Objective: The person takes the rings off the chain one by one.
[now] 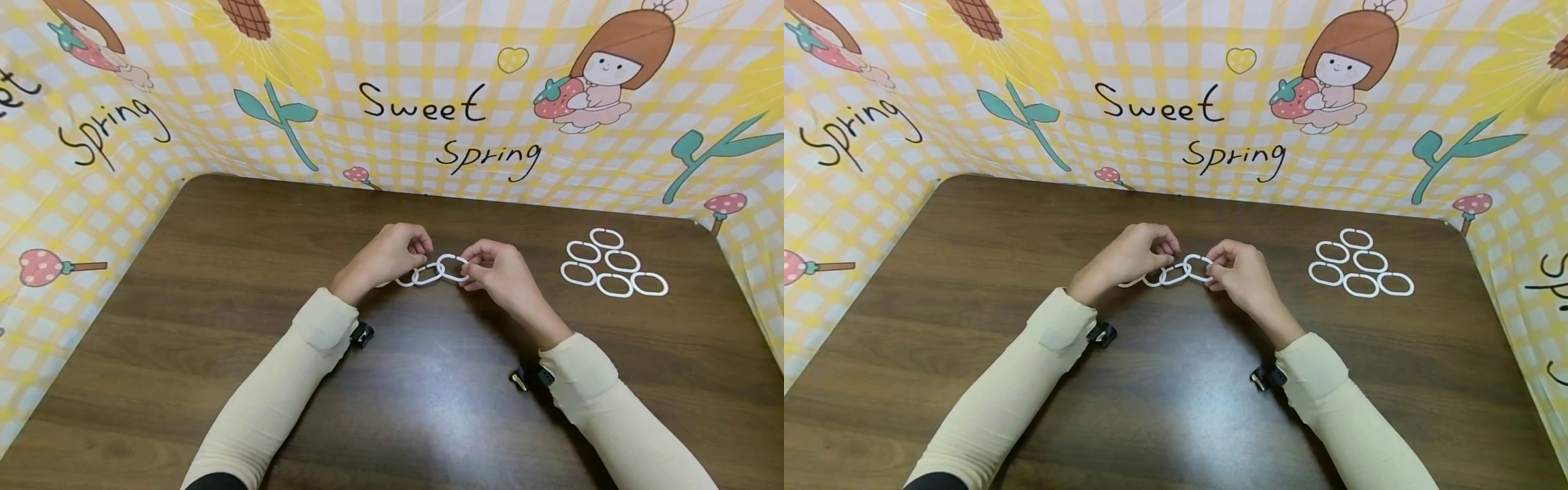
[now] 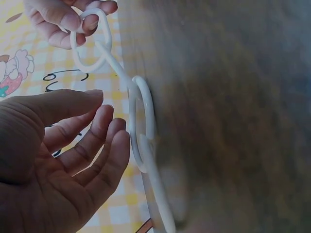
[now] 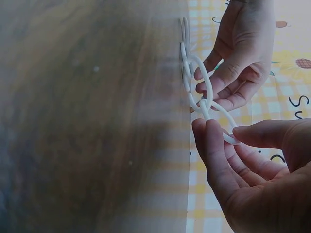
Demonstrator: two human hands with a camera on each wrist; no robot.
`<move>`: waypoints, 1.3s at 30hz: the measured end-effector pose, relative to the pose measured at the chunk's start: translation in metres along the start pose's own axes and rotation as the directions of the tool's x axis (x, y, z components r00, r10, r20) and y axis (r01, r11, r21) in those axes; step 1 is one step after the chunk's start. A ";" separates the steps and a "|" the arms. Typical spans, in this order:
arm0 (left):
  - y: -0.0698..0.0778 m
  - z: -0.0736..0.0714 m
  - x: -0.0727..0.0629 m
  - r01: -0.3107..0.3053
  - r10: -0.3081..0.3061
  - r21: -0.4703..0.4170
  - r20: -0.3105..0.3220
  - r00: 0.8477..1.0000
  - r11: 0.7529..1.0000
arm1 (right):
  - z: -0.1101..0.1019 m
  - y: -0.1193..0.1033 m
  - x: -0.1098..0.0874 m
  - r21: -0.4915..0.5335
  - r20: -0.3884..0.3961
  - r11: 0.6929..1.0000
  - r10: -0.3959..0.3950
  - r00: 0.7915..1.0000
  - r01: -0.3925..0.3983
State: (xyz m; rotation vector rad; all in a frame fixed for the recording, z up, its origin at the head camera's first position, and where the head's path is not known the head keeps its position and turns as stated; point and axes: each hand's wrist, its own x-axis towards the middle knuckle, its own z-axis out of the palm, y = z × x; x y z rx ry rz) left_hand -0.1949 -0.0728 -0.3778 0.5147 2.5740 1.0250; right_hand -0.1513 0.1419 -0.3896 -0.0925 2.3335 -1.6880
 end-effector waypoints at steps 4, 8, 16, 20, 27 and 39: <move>0.001 0.001 0.001 0.008 -0.008 0.038 0.006 1.000 0.999 | -0.001 0.000 0.000 -0.005 -0.004 1.000 -0.003 1.000 0.003; 0.003 0.003 0.002 0.030 -0.031 0.088 0.005 1.000 0.996 | -0.002 -0.001 0.000 -0.018 -0.005 1.000 0.000 1.000 0.000; 0.005 0.007 0.003 0.066 -0.074 0.141 0.055 0.996 0.988 | -0.003 -0.001 0.000 -0.039 -0.011 0.999 -0.006 1.000 0.005; 0.006 0.008 0.004 0.072 -0.082 0.151 0.063 0.995 0.986 | -0.003 -0.001 0.001 -0.038 -0.014 0.999 -0.006 1.000 0.005; 0.006 0.008 0.006 0.092 -0.107 0.187 0.074 0.991 0.978 | -0.004 -0.003 0.000 -0.043 -0.015 0.999 -0.013 1.000 0.013; 0.005 0.008 0.006 0.109 -0.124 0.198 0.069 0.990 0.974 | -0.004 -0.004 -0.001 -0.032 -0.016 0.999 -0.015 1.000 0.014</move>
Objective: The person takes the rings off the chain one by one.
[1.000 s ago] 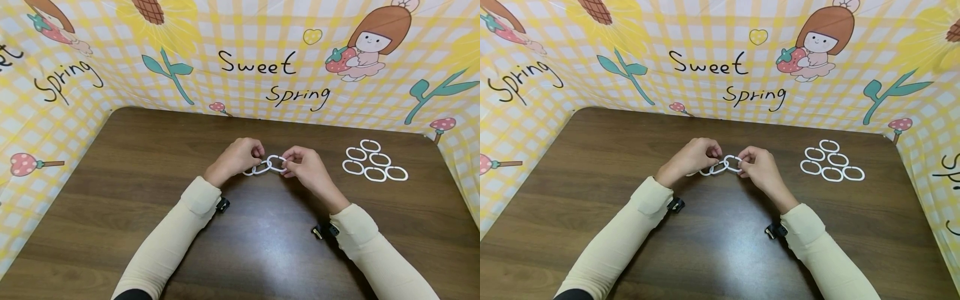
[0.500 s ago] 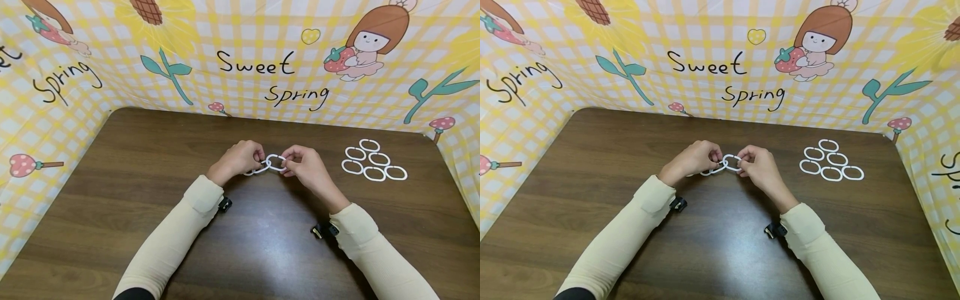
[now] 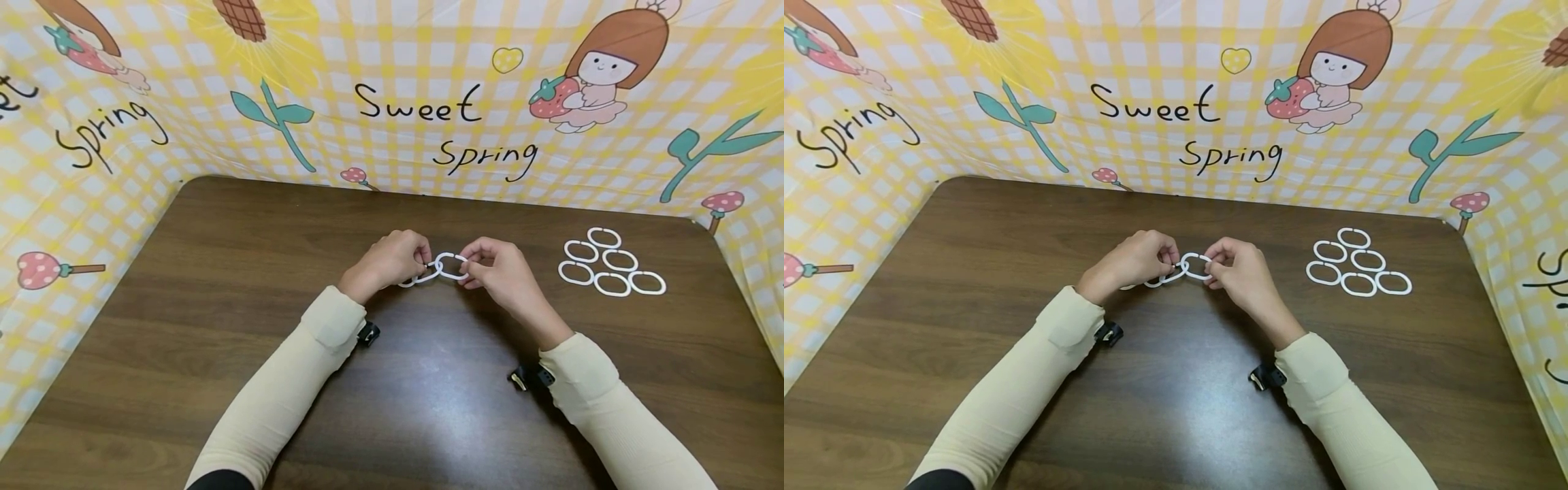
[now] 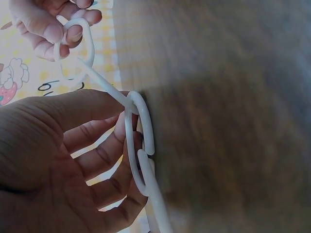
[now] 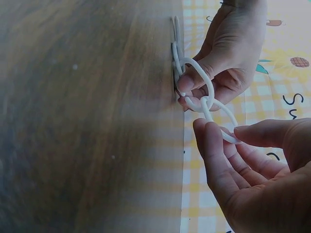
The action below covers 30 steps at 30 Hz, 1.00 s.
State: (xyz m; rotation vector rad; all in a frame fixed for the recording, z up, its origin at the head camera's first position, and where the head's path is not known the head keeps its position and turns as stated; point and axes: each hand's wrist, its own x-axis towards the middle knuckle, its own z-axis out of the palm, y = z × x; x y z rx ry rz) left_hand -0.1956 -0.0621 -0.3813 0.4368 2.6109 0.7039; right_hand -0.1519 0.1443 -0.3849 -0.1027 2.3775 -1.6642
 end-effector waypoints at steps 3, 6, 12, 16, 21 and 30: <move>0.000 0.000 0.000 -0.003 0.003 -0.001 -0.003 1.000 1.000 | 0.000 0.000 0.000 -0.003 0.000 1.000 0.001 1.000 -0.001; -0.001 0.000 -0.001 -0.006 0.006 -0.009 -0.005 1.000 1.000 | 0.000 0.000 0.000 -0.002 -0.002 1.000 0.005 1.000 -0.005; -0.001 -0.001 -0.002 -0.033 0.032 -0.043 -0.009 0.999 0.999 | -0.001 0.001 0.000 -0.012 -0.004 1.000 0.000 1.000 0.000; -0.002 0.000 -0.001 -0.065 0.064 -0.061 -0.020 0.998 0.996 | -0.002 0.002 0.000 -0.013 -0.009 1.000 -0.002 1.000 0.002; -0.003 -0.001 -0.002 -0.095 0.092 -0.093 -0.027 0.995 0.991 | -0.002 0.002 0.000 -0.016 -0.006 1.000 0.002 1.000 -0.002; -0.004 -0.001 -0.001 -0.130 0.126 -0.118 -0.040 0.991 0.985 | -0.004 0.002 0.000 -0.034 -0.008 0.999 -0.012 1.000 0.012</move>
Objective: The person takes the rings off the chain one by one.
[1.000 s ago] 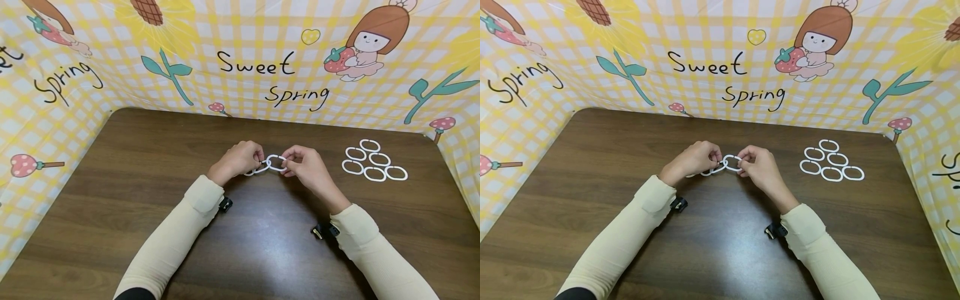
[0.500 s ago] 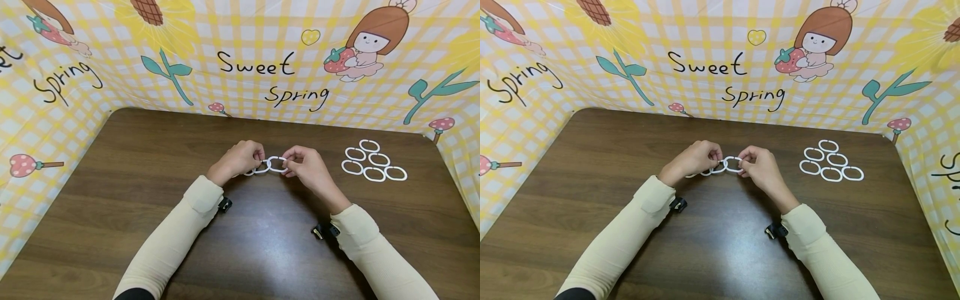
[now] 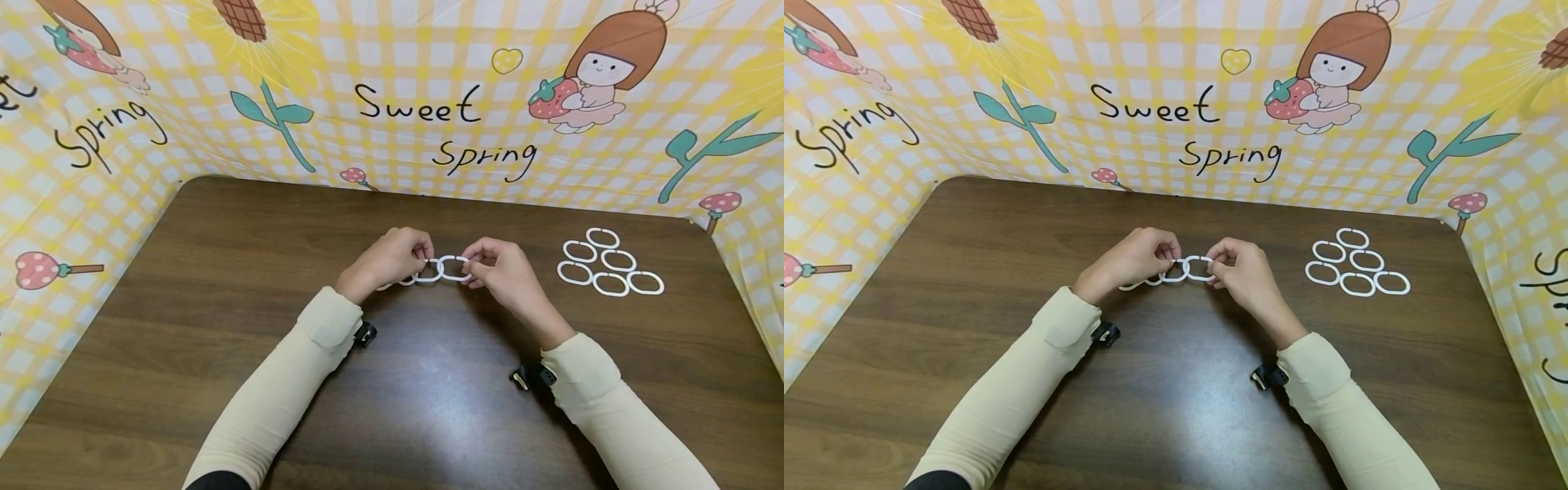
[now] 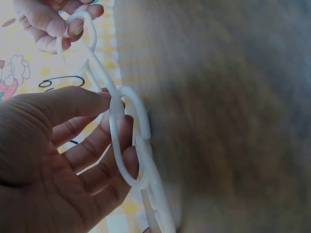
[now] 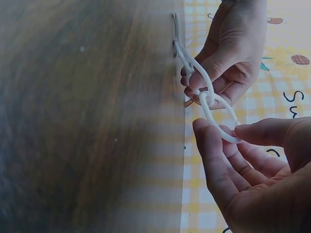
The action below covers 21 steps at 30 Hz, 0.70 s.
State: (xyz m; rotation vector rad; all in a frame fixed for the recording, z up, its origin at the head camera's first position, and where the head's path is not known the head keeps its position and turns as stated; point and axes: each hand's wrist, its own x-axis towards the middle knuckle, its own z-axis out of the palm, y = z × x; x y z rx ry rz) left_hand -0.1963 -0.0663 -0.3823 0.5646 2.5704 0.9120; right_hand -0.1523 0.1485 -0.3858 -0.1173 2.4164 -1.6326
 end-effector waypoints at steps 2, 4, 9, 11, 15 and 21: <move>0.000 0.000 0.000 -0.008 0.008 0.000 -0.001 1.000 1.000 | 0.000 0.000 0.000 -0.002 0.001 1.000 0.000 1.000 0.001; -0.001 0.000 0.001 -0.012 0.012 -0.004 -0.003 1.000 1.000 | 0.000 0.000 0.000 -0.005 0.002 1.000 0.000 1.000 0.000; 0.000 -0.001 0.001 -0.019 0.019 -0.005 -0.017 1.000 1.000 | 0.000 0.000 0.000 -0.010 0.003 1.000 -0.004 1.000 0.004; 0.000 -0.001 0.001 -0.025 0.025 -0.004 -0.023 0.999 1.000 | 0.000 0.000 0.000 -0.013 0.002 1.000 -0.003 1.000 0.003; -0.001 -0.001 0.001 -0.038 0.038 -0.002 -0.029 0.999 0.999 | 0.001 -0.001 0.000 -0.015 0.001 1.000 0.001 1.000 -0.001; -0.001 -0.001 0.001 -0.055 0.055 -0.004 -0.034 0.998 0.998 | 0.001 -0.001 0.000 -0.021 0.003 1.000 -0.002 1.000 0.002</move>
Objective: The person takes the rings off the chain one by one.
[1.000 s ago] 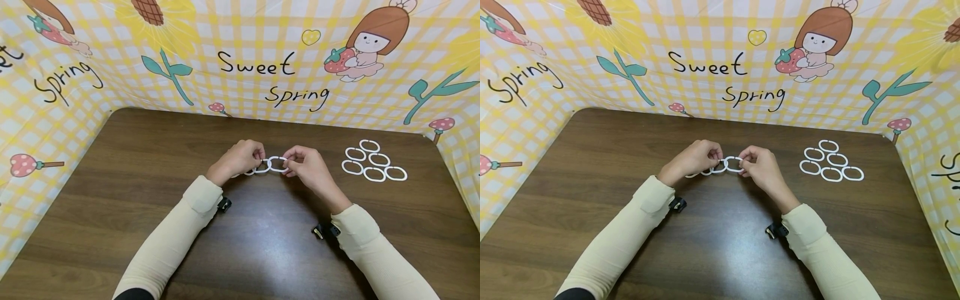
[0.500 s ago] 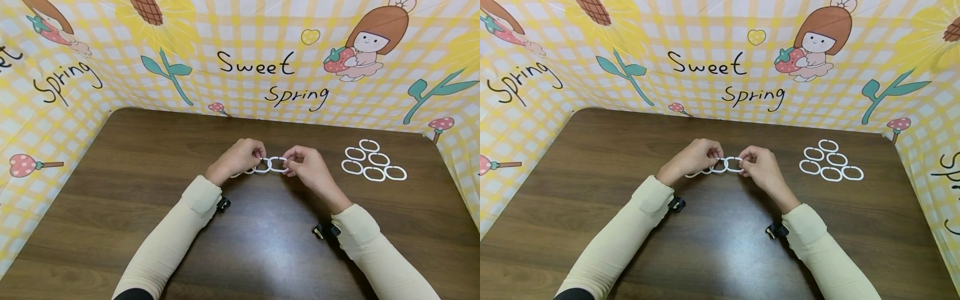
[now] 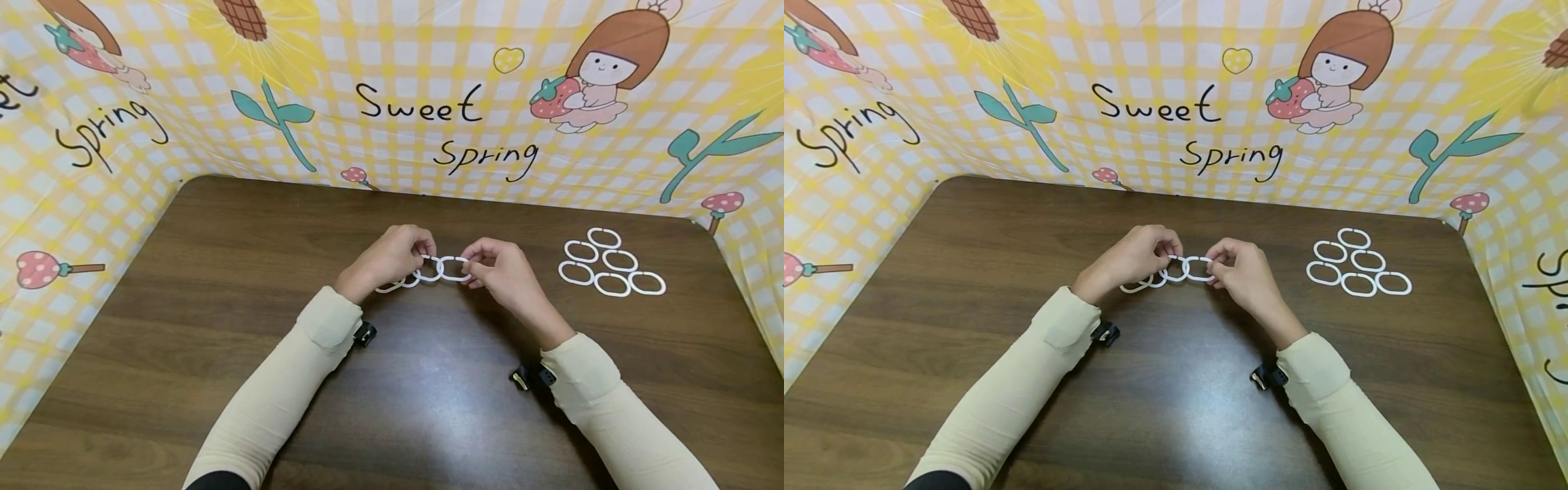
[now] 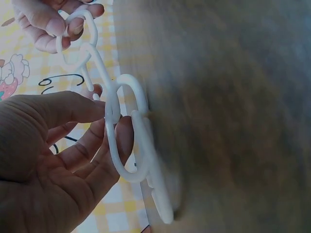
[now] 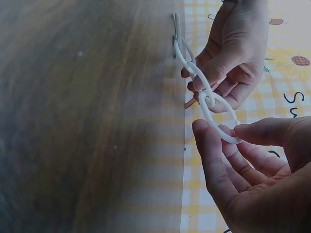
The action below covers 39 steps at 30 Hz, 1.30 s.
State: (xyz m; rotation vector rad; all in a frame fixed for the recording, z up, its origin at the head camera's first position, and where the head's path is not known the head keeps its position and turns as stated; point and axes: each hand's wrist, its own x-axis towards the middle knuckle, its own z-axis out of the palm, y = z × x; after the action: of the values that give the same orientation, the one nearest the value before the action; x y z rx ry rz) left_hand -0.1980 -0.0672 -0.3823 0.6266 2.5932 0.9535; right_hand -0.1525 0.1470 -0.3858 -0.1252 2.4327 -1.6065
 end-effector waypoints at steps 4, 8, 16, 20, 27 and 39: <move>0.000 0.000 0.000 -0.004 0.004 -0.008 0.001 1.000 1.000 | 0.001 0.000 0.000 -0.002 -0.001 1.000 -0.001 1.000 0.001; -0.001 0.000 0.001 -0.003 0.003 -0.014 -0.004 1.000 1.000 | 0.002 -0.001 0.001 -0.006 -0.001 1.000 -0.011 1.000 0.011; 0.000 0.000 0.001 0.021 -0.021 -0.024 -0.028 0.999 1.000 | 0.002 -0.001 0.002 -0.002 -0.005 1.000 -0.030 1.000 0.030; 0.000 0.000 0.001 0.020 -0.021 -0.025 -0.029 0.999 0.999 | 0.002 -0.001 0.003 -0.002 -0.007 0.999 -0.035 0.999 0.035; -0.001 0.000 0.001 -0.003 0.002 -0.031 -0.032 0.999 1.000 | 0.001 -0.001 0.004 -0.018 -0.007 0.999 -0.040 0.999 0.040; 0.001 0.001 0.002 -0.022 0.021 -0.041 -0.028 0.999 0.999 | 0.003 0.000 0.006 -0.034 -0.003 0.998 -0.048 0.999 0.048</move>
State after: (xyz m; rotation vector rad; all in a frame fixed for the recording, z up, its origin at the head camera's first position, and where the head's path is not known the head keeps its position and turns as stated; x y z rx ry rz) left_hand -0.1989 -0.0648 -0.3825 0.6358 2.5885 1.0275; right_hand -0.1579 0.1432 -0.3873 -0.1877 2.4792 -1.5863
